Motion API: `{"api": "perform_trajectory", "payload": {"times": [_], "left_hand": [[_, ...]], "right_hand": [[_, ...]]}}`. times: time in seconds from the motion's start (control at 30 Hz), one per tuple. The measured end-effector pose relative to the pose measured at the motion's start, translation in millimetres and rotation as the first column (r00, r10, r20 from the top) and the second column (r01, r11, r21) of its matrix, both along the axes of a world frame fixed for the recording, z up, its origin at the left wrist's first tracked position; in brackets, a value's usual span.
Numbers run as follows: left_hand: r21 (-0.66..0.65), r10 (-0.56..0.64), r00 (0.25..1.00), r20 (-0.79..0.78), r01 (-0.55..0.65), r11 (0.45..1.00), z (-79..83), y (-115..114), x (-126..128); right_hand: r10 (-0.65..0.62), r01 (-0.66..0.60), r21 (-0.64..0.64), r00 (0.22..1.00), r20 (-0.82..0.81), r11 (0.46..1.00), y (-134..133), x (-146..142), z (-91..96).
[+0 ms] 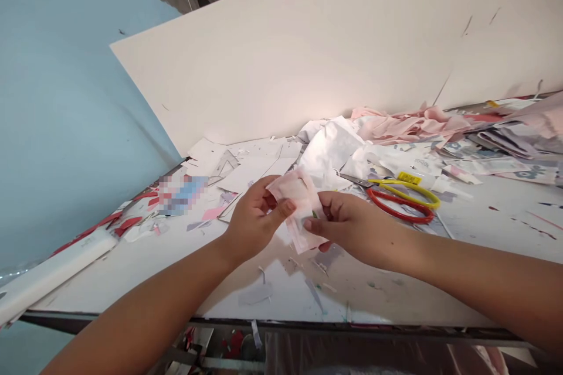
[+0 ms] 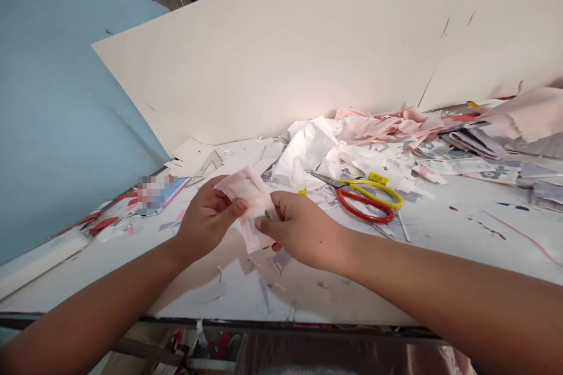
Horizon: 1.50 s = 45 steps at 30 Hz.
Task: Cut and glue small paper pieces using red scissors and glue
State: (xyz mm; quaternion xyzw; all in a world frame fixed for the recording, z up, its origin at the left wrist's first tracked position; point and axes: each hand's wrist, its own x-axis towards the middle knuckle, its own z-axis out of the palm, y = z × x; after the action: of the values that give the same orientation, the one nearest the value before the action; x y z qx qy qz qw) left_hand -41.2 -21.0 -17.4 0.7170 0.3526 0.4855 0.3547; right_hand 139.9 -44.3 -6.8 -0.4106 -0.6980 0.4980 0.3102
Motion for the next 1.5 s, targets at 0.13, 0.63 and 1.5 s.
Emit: {"api": "perform_trajectory", "payload": {"times": [0.13,0.63,1.5], "left_hand": [[0.390,0.112,0.964,-0.242,-0.009,0.921,2.0,-2,-4],[0.604,0.024,0.898,-0.440,0.276,0.747,3.0,4,-10],[0.721,0.244,0.905,-0.348,0.092,0.687,-2.8,1,-7]], "right_hand": [[-0.035,-0.007,-0.192,0.976,-0.217,0.981,5,-3,-1.2],[-0.005,-0.191,-0.308,0.843,-0.538,0.932,6,4,0.5],[-0.305,0.230,0.488,0.949,0.081,0.842,-5,4,-2.3]]}}
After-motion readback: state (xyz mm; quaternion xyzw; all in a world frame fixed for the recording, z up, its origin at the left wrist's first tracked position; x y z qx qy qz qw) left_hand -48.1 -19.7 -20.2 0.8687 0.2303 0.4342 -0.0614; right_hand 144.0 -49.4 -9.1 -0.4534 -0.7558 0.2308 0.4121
